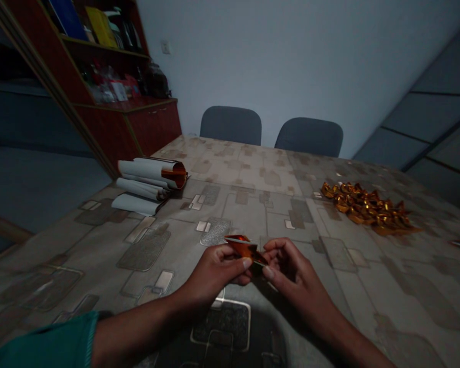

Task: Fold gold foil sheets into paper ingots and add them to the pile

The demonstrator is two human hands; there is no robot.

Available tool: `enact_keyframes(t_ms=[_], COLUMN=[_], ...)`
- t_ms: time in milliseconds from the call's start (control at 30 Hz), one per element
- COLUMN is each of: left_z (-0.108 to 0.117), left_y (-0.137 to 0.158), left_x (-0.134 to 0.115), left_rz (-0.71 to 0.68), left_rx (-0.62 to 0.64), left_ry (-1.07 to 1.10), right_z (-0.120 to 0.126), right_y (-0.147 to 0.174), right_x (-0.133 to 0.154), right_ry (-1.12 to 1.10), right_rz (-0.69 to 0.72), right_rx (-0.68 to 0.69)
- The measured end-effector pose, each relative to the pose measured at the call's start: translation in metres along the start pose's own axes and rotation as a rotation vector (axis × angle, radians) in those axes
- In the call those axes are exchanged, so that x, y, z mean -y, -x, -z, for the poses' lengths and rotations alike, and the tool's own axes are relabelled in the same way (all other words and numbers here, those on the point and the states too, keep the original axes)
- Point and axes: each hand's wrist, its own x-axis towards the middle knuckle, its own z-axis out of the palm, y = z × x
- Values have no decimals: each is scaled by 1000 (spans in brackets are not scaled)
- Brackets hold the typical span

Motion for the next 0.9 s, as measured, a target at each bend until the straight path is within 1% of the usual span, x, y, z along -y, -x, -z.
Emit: enact_keyframes(t_ms=[100, 167, 267, 367, 533, 633, 700, 900], left_z=[0, 0, 0, -1, -3, -4, -5, -8], left_y=[0, 0, 0, -2, -5, -6, -6, -8], left_x=[0, 2, 5, 7, 13, 15, 14, 7], left_rz=[3, -26, -90, -102, -78, -100, -111, -217], left_rx=[-11, 20, 66, 77, 59, 52, 23, -26], left_ry=[14, -2, -27, 11, 97, 98, 90, 94], right_z=[-3, -7, -10, -10, -13, -16, -18, -21], right_y=[-1, -2, -4, -5, -5, -6, -5, -3], right_x=[-3, -4, -5, -5, -2, -1, 0, -2], right_ry=[-32, 2, 15, -38, -25, -36, -78, -208], right_rz=[-67, -94, -96, -88, -46, -50, -59, -82], right_rx=[18, 14, -23, -23, -51, -53, -38, 1])
